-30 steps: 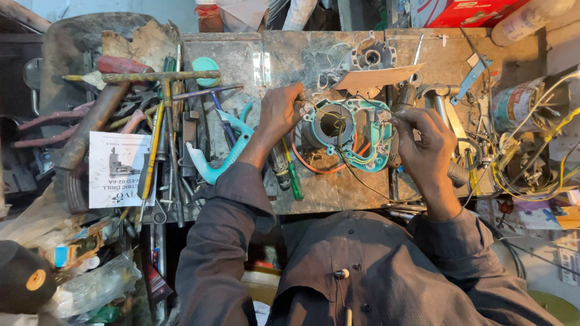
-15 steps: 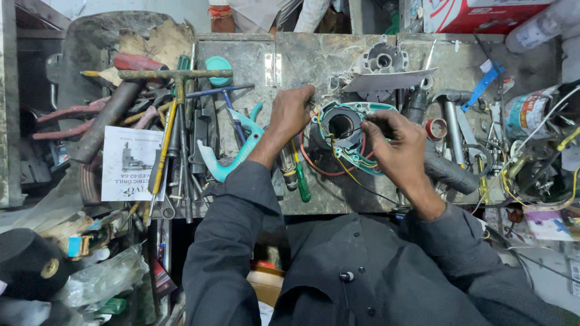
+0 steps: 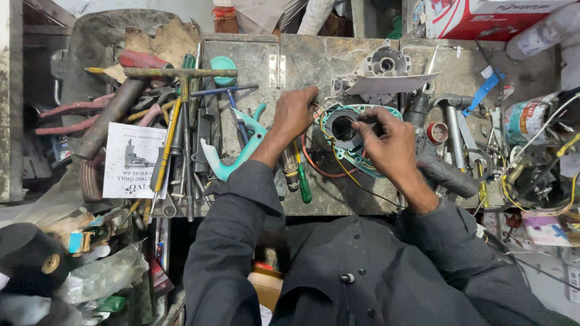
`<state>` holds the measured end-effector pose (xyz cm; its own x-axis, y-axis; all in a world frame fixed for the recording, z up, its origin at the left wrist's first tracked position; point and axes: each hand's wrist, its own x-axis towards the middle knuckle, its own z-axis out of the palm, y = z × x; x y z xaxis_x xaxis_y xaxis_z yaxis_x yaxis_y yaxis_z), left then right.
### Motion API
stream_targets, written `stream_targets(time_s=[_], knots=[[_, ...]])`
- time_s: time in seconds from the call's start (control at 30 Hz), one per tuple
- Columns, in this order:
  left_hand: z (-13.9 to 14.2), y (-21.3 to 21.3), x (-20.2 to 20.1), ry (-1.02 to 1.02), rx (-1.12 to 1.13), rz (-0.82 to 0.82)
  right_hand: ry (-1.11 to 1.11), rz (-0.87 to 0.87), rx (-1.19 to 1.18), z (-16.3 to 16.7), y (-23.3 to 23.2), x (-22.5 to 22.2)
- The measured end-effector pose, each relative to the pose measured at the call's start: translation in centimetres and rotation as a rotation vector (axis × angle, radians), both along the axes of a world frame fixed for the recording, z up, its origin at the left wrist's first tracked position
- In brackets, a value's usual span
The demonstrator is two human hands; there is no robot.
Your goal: The person repairs an electric mixer at a cluttered workbench. They handle the copper armature, fit it into the green mixer housing, route and connect the colored wires, and use a power drill-like tool on the assembly, repositioning parts and working the housing with both hands.
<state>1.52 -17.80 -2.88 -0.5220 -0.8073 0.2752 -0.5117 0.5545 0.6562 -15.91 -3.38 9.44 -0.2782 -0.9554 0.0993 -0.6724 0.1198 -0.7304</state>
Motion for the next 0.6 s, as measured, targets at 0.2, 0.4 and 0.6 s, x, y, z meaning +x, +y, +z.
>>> stream_targets(time_s=[0.2, 0.4, 0.6], knots=[[0.5, 0.2, 0.1, 0.038, 0.031, 0.001, 0.251, 0.133, -0.267, 0.8, 0.3, -0.6], [0.9, 0.2, 0.1, -0.006, 0.036, -0.003, 0.52, 0.359, -0.254, 1.6, -0.4, -0.4], [0.8, -0.2, 0.0, -0.054, 0.06, -0.026, 0.712, 0.585, -0.175, 2.2, -2.0, -0.8]])
